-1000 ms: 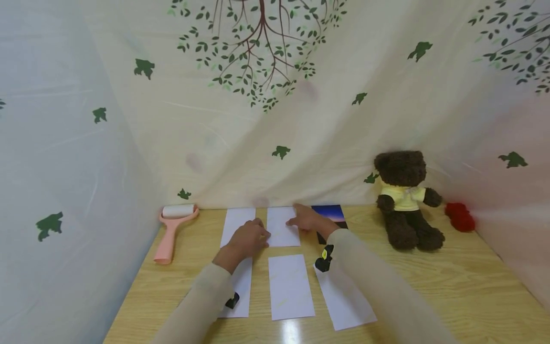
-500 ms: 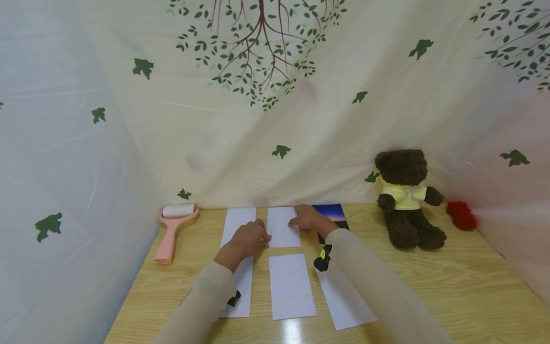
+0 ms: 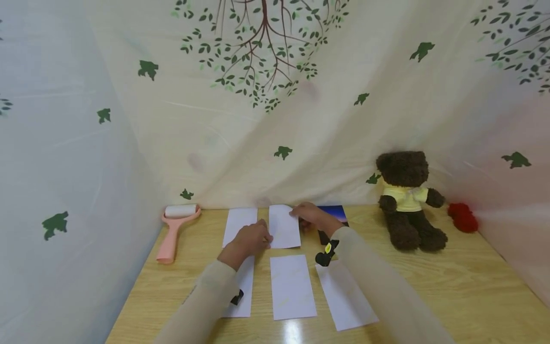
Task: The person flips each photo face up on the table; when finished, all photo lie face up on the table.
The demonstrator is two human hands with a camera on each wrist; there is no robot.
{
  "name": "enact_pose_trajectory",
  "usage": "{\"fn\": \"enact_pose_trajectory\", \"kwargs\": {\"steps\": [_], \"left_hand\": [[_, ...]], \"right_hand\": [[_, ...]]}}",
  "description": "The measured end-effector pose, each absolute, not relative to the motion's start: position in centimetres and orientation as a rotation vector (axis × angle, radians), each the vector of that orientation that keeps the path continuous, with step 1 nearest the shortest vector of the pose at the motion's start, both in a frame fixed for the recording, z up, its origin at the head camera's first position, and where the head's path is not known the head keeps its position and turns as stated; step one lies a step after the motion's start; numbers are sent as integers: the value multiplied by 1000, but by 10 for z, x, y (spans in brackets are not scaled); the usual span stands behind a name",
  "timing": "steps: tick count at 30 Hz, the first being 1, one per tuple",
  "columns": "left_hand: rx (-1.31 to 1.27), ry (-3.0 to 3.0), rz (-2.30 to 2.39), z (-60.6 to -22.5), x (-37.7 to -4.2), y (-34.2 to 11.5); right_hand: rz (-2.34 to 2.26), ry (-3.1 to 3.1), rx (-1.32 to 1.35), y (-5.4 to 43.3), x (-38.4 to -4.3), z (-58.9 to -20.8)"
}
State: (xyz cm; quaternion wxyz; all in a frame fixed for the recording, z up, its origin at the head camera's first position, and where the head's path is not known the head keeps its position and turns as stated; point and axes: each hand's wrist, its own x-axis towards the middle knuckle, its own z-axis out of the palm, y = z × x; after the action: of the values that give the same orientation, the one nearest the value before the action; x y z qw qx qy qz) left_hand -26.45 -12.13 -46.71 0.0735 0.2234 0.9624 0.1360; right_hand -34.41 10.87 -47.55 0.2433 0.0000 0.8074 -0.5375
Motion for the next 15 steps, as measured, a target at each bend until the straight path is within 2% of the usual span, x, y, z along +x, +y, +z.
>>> {"fn": "enact_pose_trajectory", "kwargs": {"steps": [9, 15], "left_hand": [[691, 2890, 348, -466, -265, -115], [595, 2870, 490, -464, -273, -103]], "right_hand": [[-1757, 2111, 101, 116, -344, -476], [-1888, 2078, 74, 116, -338, -469]]}}
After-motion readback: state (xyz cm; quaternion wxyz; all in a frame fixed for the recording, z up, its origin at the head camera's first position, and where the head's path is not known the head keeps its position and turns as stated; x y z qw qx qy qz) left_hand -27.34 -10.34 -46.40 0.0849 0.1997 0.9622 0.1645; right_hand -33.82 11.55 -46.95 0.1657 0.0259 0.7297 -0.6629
